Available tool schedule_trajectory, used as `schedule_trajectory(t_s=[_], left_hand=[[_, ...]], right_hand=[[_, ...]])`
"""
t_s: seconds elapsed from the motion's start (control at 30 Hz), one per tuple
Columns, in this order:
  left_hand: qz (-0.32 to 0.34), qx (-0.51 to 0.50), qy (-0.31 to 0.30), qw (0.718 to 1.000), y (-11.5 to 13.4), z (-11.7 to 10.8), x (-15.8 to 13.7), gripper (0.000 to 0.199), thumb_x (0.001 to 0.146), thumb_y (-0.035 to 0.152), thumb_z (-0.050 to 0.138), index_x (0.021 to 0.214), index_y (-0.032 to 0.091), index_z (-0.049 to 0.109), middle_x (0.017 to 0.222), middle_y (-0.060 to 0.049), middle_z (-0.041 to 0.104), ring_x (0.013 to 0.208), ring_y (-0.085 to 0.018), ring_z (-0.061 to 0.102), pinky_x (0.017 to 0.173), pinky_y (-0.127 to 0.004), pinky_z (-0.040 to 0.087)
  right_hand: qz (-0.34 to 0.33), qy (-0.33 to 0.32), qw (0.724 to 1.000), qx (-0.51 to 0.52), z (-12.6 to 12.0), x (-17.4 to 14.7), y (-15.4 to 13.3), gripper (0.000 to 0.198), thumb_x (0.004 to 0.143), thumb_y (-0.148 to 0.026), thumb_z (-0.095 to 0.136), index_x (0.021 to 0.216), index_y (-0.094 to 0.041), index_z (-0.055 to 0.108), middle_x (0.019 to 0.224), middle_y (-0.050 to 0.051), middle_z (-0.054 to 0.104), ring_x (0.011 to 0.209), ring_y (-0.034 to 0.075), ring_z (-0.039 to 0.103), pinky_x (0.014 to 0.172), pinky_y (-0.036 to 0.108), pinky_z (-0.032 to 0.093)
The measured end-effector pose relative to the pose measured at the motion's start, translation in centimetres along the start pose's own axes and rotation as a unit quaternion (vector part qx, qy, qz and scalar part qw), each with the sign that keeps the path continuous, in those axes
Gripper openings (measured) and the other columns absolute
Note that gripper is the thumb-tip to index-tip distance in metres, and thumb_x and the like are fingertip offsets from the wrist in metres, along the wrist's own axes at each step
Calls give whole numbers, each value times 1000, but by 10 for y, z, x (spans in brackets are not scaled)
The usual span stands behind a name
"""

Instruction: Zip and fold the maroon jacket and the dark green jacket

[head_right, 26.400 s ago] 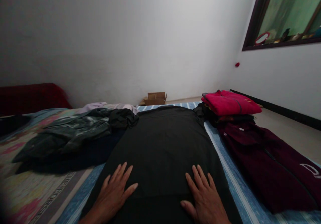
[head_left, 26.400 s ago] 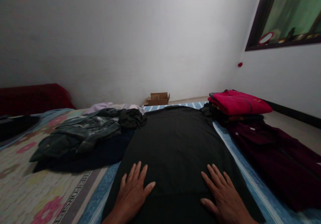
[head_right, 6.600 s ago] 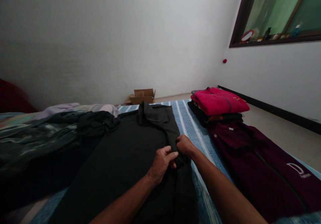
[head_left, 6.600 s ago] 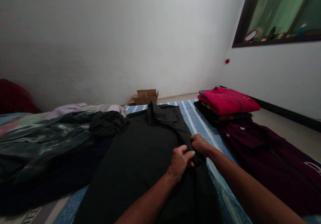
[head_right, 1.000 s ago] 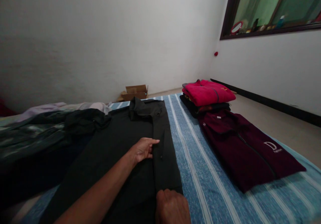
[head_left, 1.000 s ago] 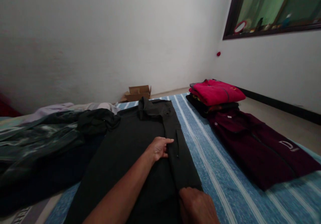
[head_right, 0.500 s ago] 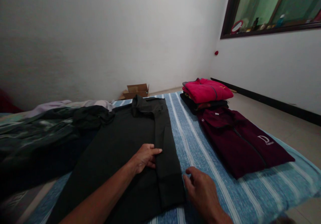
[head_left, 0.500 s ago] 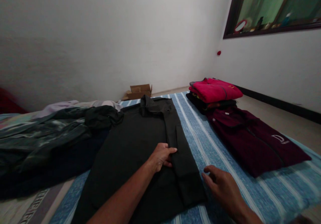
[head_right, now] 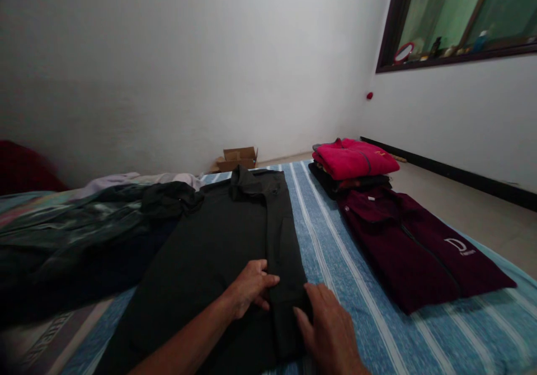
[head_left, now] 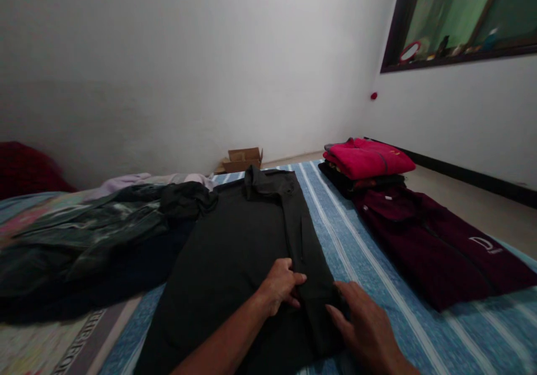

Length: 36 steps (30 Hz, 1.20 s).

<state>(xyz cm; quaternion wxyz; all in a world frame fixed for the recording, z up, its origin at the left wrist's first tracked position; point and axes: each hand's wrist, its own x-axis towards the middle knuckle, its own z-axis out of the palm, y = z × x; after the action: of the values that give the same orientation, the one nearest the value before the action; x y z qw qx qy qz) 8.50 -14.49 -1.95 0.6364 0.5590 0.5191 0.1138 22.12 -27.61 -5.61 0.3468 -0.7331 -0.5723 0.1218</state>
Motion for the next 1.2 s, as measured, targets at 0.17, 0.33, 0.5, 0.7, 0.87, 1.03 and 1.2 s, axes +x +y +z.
schedule_trajectory(t_s=[0.17, 0.33, 0.5, 0.7, 0.87, 1.03, 1.2], left_hand=[[14, -20, 3, 1000, -1, 1, -1, 9, 77, 13, 47, 86, 16, 45, 59, 3, 56, 46, -12, 57, 33, -18, 43], [17, -46, 14, 999, -5, 3, 1, 7, 80, 12, 43, 84, 18, 43, 56, 5, 53, 41, -10, 53, 33, -18, 42], [28, -29, 44, 998, -8, 5, 1, 10, 80, 10, 43, 81, 19, 38, 53, 7, 49, 38, -11, 52, 29, -18, 38], [43, 62, 59, 995, -16, 1, 5, 12, 82, 14, 42, 89, 19, 35, 46, 10, 46, 30, -12, 48, 25, -16, 30], [101, 196, 103, 970, -25, -9, 10, 21, 74, 18, 56, 89, 19, 41, 50, 9, 49, 27, -9, 45, 26, -17, 24], [105, 244, 151, 952, -1, -34, 21, 18, 70, 26, 62, 79, 18, 49, 52, 5, 55, 31, -8, 47, 34, -18, 27], [52, -33, 186, 981, 48, -74, 70, 20, 72, 28, 64, 82, 15, 53, 65, -3, 62, 47, -12, 57, 40, -18, 38]], right_hand=[[136, -39, 986, 88, 1, 24, 2, 39, 83, -43, 45, 106, -14, 59, 67, 2, 63, 63, 18, 60, 57, 26, 42], [177, -112, 961, 183, 8, 46, 7, 28, 76, -39, 52, 69, -15, 63, 61, 2, 62, 60, 17, 58, 49, 23, 36], [182, -104, 969, 133, 13, 45, 7, 24, 74, -32, 53, 54, -17, 53, 53, 0, 57, 55, 14, 53, 47, 22, 30], [129, -126, 983, -15, 9, 44, 1, 23, 78, -31, 46, 60, -19, 53, 64, 3, 64, 63, 18, 59, 54, 25, 33], [101, -143, 979, -100, 8, 38, 1, 27, 84, -37, 41, 69, -21, 57, 69, 5, 67, 68, 22, 64, 54, 27, 35], [40, -64, 982, -171, 16, 41, 9, 26, 85, -43, 42, 77, -23, 57, 68, 3, 66, 62, 22, 64, 52, 28, 39], [-138, 10, 978, -159, 25, 80, 1, 11, 82, -30, 51, 80, -23, 59, 78, 4, 65, 70, 19, 62, 62, 29, 47]])
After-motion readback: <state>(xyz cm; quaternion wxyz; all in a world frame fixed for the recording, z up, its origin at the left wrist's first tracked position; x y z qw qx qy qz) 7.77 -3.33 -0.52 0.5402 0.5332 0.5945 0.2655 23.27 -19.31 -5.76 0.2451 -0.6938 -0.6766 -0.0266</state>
